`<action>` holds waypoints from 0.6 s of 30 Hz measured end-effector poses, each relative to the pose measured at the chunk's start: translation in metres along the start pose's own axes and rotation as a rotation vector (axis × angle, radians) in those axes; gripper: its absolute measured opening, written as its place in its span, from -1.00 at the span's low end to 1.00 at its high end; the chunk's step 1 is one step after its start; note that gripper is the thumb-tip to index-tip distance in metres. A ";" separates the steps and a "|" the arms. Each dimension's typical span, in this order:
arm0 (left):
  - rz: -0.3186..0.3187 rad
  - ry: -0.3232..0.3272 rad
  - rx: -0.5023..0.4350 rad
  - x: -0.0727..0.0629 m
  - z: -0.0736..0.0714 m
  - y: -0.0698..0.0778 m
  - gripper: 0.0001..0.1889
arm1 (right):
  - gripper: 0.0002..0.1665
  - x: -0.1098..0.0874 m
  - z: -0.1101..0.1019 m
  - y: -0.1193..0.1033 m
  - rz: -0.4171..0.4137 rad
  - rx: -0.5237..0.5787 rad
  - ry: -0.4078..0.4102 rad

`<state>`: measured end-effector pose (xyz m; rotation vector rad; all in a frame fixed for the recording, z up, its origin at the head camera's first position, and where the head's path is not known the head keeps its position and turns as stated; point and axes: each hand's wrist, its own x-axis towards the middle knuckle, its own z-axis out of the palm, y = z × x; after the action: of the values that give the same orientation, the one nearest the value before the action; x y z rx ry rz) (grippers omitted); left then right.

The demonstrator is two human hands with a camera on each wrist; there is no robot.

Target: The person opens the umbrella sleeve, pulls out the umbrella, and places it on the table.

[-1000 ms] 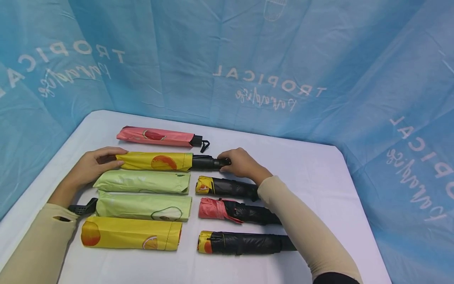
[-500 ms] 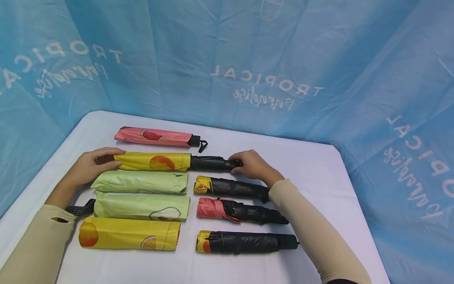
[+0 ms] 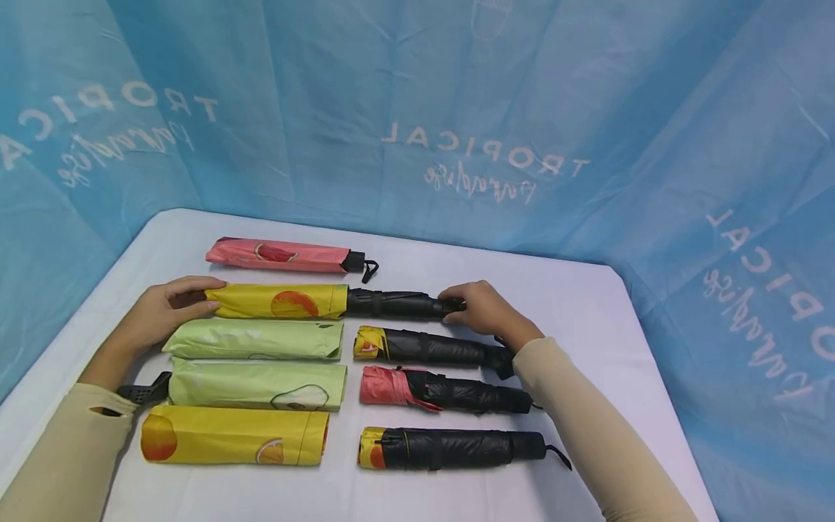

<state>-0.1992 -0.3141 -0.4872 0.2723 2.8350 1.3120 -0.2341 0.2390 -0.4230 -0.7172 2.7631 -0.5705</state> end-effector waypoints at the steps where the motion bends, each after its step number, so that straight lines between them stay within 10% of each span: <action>1: -0.004 0.000 -0.002 0.000 -0.001 0.001 -0.51 | -0.48 -0.002 -0.001 0.002 0.001 0.001 0.003; 18: -0.020 0.006 -0.011 0.000 0.000 -0.003 -0.52 | -0.46 -0.036 -0.013 0.041 0.069 0.008 0.000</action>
<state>-0.1996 -0.3163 -0.4891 0.2390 2.8267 1.3271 -0.2250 0.2942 -0.4242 -0.6182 2.7717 -0.5665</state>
